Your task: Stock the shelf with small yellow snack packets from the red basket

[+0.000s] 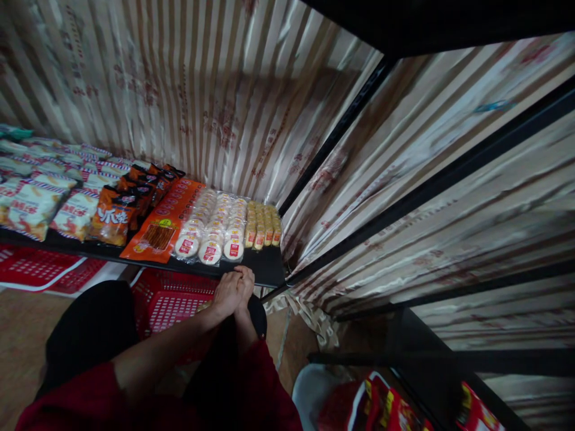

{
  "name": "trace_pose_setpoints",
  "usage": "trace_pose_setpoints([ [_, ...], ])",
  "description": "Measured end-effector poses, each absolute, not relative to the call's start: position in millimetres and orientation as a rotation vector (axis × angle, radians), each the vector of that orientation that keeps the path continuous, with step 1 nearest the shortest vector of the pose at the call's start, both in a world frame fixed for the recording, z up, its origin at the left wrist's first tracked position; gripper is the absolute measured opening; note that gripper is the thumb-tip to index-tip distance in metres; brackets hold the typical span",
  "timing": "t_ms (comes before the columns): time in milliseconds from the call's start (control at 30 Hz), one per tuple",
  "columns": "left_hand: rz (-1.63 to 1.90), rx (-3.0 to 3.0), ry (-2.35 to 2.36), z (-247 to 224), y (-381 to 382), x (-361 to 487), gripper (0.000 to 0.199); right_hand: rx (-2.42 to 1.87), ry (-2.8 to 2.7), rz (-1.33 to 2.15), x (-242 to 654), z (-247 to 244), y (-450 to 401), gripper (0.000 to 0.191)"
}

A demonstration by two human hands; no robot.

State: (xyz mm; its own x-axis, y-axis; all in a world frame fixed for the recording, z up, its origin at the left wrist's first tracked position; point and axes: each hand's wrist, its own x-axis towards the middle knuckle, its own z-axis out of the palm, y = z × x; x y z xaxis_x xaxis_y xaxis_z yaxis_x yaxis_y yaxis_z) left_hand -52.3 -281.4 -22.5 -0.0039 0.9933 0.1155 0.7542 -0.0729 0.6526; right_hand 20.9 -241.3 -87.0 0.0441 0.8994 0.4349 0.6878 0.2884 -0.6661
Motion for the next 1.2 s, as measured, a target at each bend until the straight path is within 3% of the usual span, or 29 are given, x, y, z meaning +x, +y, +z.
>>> trace_pose_setpoints([
  [367,0.874,1.921,1.691,-29,-295,-79,0.03,-1.479,-1.678,0.469,2,-68,-263,0.03],
  [567,1.069,1.977,1.587,-18,-275,-84,0.031,-1.481,-1.586,0.269,8,-49,-242,0.036],
  [900,1.008,2.274,1.68,-5,-172,-70,0.044,-1.753,-1.538,-0.006,42,-36,-153,0.062],
  [1067,0.946,2.354,1.667,5,-109,-51,0.048,-1.834,-1.492,0.028,57,-40,-113,0.064],
  [1200,0.688,2.361,1.658,18,-67,-28,0.05,-1.788,-1.45,0.034,67,-43,-93,0.061],
])
